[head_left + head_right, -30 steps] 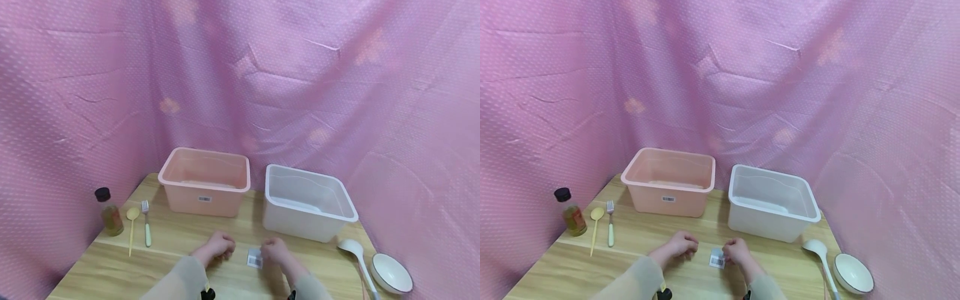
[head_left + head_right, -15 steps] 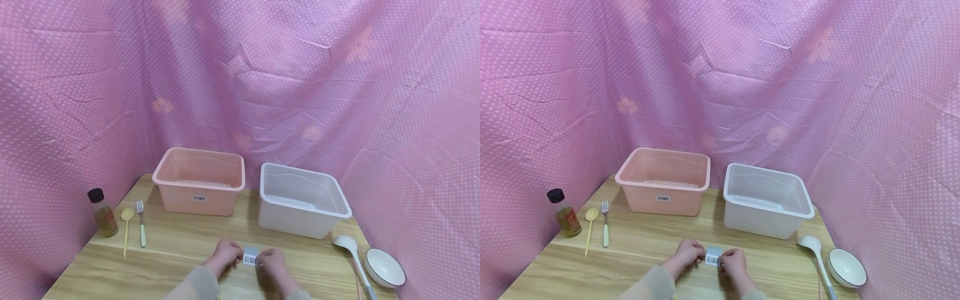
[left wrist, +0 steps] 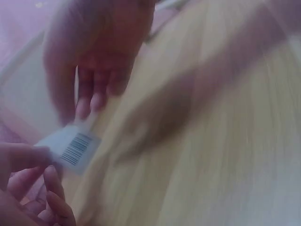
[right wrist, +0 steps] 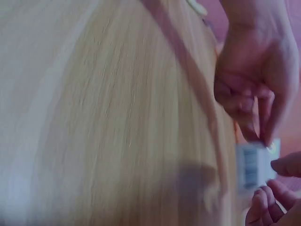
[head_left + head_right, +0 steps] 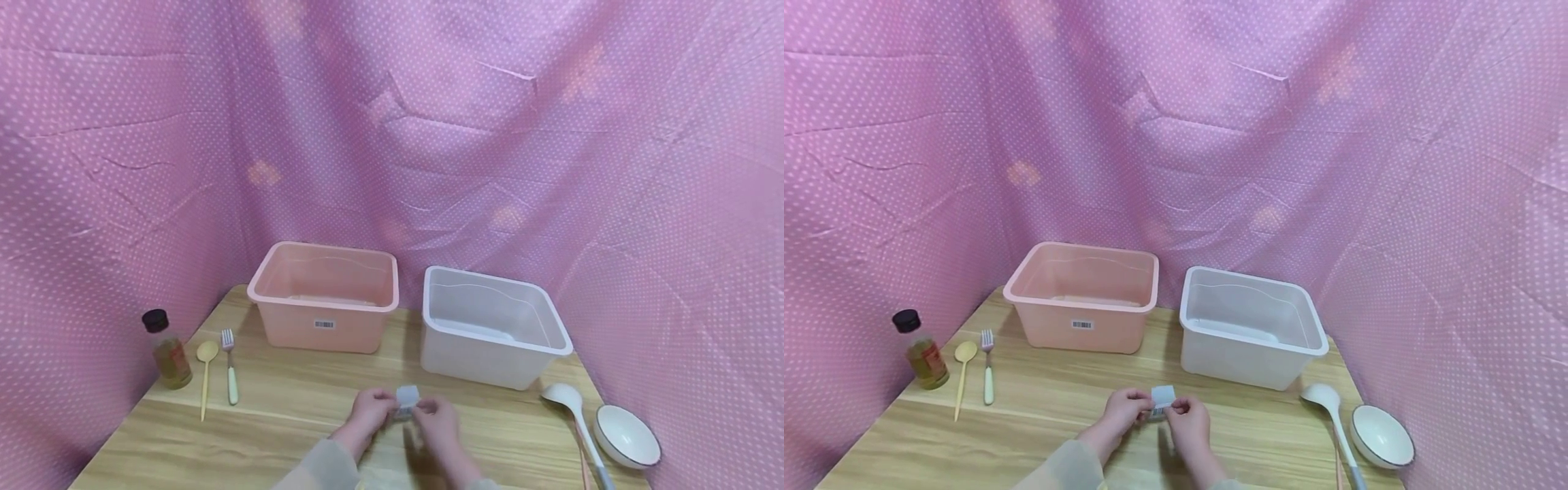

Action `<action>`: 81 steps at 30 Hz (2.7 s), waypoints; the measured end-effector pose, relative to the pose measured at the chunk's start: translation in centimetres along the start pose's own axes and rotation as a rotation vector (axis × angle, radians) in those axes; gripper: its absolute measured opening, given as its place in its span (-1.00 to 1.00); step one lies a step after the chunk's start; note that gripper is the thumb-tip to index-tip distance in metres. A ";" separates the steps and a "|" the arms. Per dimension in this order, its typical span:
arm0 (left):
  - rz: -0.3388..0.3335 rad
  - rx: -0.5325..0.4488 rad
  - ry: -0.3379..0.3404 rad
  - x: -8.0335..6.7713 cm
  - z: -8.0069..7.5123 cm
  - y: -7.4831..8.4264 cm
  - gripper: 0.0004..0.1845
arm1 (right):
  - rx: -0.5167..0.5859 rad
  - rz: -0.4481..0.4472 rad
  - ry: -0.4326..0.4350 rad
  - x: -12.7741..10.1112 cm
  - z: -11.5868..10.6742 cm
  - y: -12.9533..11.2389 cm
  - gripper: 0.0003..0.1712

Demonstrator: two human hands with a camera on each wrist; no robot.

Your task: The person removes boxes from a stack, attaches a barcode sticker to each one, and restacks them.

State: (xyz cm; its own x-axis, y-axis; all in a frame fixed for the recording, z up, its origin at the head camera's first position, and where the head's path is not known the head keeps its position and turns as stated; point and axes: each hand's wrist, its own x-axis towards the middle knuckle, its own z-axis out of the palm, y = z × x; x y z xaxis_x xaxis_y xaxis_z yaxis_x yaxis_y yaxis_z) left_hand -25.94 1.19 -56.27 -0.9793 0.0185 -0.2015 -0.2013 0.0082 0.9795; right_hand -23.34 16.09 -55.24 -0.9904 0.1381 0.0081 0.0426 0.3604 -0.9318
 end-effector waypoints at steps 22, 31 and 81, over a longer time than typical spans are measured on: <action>-0.041 -0.154 -0.098 -1.3 -0.3 0.4 -0.83 | 0.087 0.018 -0.042 -1.4 1.3 -1.0 -0.78; -0.039 -0.156 -0.085 -1.2 -0.8 0.0 -0.85 | 0.189 0.065 -0.043 -1.4 0.6 -0.1 -0.73; 0.720 0.860 -0.024 -1.7 1.3 1.6 -0.67 | 0.290 0.147 -0.026 -1.0 -1.4 -1.6 -0.78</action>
State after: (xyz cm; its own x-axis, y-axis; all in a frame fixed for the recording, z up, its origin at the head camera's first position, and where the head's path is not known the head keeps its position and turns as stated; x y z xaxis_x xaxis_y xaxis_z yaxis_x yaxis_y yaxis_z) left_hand -24.54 2.52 -54.36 -0.8597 0.3164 0.4011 0.5010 0.6758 0.5407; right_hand -22.25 16.64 -53.21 -0.9797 0.1437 -0.1400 0.1499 0.0603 -0.9869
